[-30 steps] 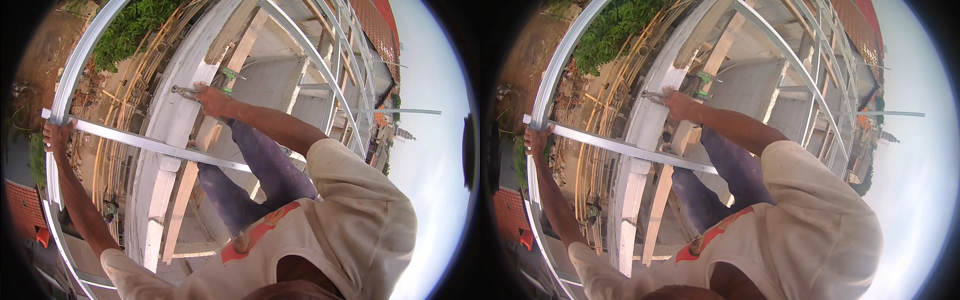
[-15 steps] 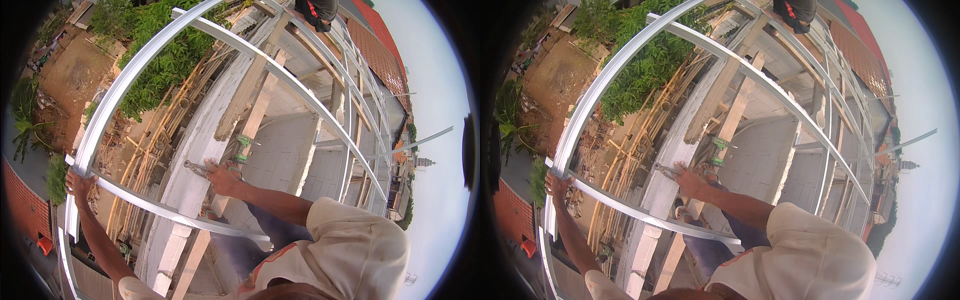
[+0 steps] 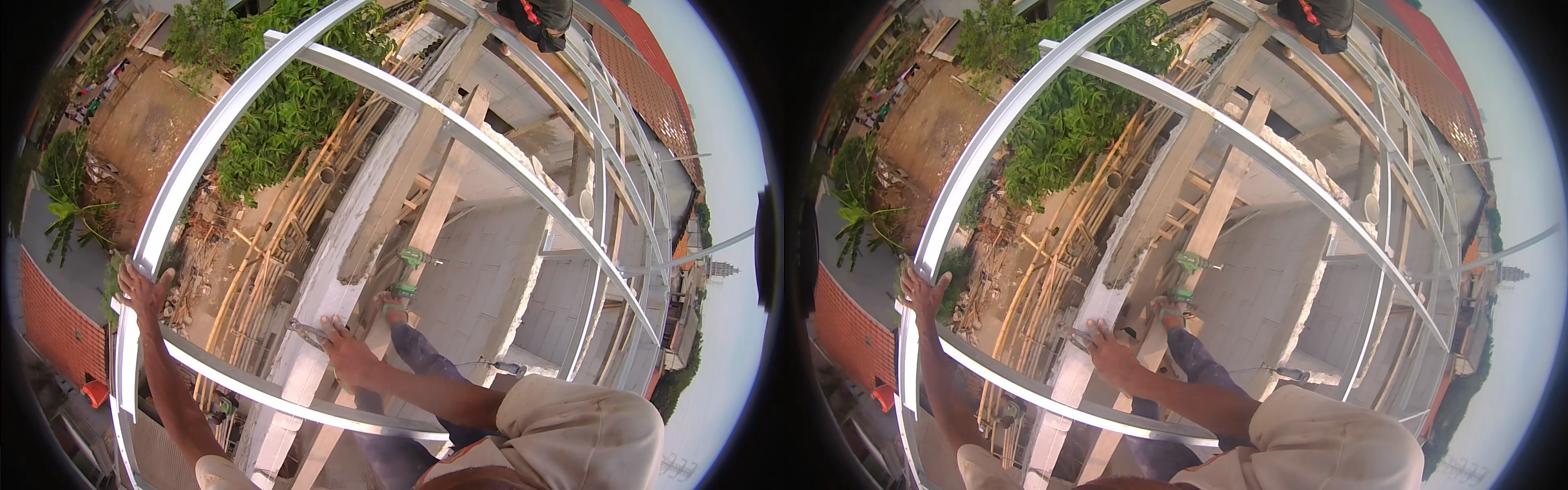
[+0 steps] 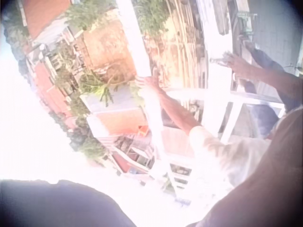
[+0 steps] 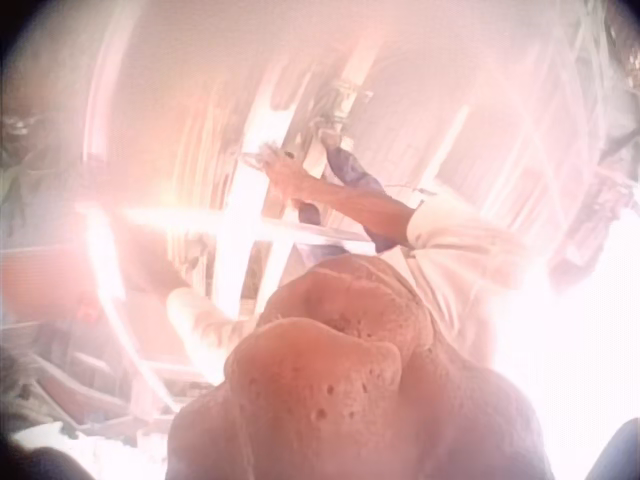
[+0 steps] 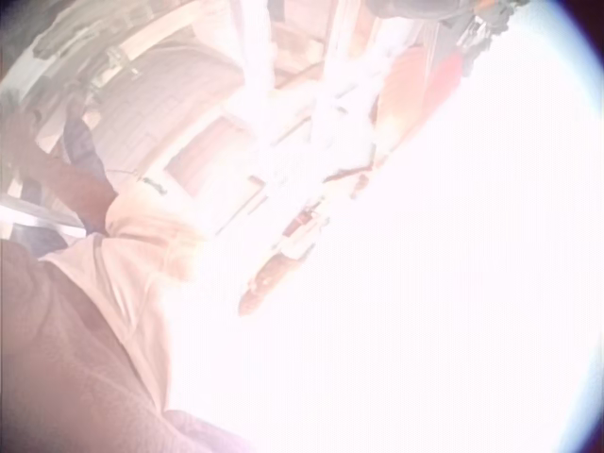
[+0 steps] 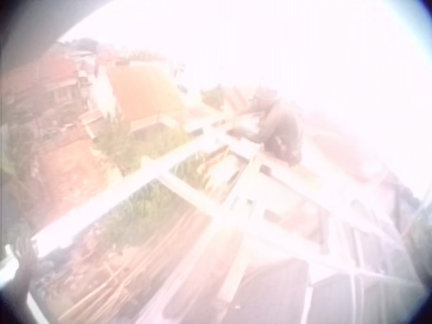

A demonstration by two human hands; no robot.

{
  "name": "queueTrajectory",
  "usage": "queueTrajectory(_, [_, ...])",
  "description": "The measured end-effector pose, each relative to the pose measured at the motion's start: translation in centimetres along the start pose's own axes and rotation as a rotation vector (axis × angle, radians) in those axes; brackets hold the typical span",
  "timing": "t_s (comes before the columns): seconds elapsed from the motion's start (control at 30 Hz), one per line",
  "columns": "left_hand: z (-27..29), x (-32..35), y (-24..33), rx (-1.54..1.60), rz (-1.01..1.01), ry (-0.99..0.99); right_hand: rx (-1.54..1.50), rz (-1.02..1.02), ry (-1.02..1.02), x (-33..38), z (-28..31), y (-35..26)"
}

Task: The person positions and secures white metal frame sections on a rooftop structure using a wrench. He aligns the frame pieces, tightens fasteners at joints, and adjusts the frame to fit the existing structure.

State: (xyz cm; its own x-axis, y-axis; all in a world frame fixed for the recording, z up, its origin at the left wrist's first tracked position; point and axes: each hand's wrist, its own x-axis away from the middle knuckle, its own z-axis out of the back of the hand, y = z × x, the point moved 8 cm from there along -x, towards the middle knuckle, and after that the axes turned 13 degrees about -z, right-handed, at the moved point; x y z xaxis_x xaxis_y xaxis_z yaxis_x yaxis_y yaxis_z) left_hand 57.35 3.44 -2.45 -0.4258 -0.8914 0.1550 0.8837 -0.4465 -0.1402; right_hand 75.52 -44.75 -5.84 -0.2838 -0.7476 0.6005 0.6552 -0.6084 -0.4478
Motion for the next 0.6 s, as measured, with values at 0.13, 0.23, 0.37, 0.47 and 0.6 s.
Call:
queueTrajectory(0.13, [0.8,-7.7,10.5,0.021,-0.181,0.023,-0.054,0.010,-0.023,-1.2,0.6,1.6])
queueTrajectory(0.23, [0.0,-12.1,17.3,0.069,-0.051,-0.010,-0.092,0.047,-0.018,-1.5,2.3,3.9])
queueTrajectory(0.37, [-5.3,-16.3,19.7,-0.073,-0.010,0.035,-0.277,0.155,-0.135,-3.0,5.4,8.3])
queueTrajectory(0.47, [-6.0,-17.1,19.0,-0.112,-0.024,0.070,-0.555,0.216,-0.111,-4.4,15.8,13.8])
queueTrajectory(0.6, [-7.2,-17.2,20.0,-0.213,-0.015,0.111,-0.612,0.036,0.527,-11.7,31.6,30.4])
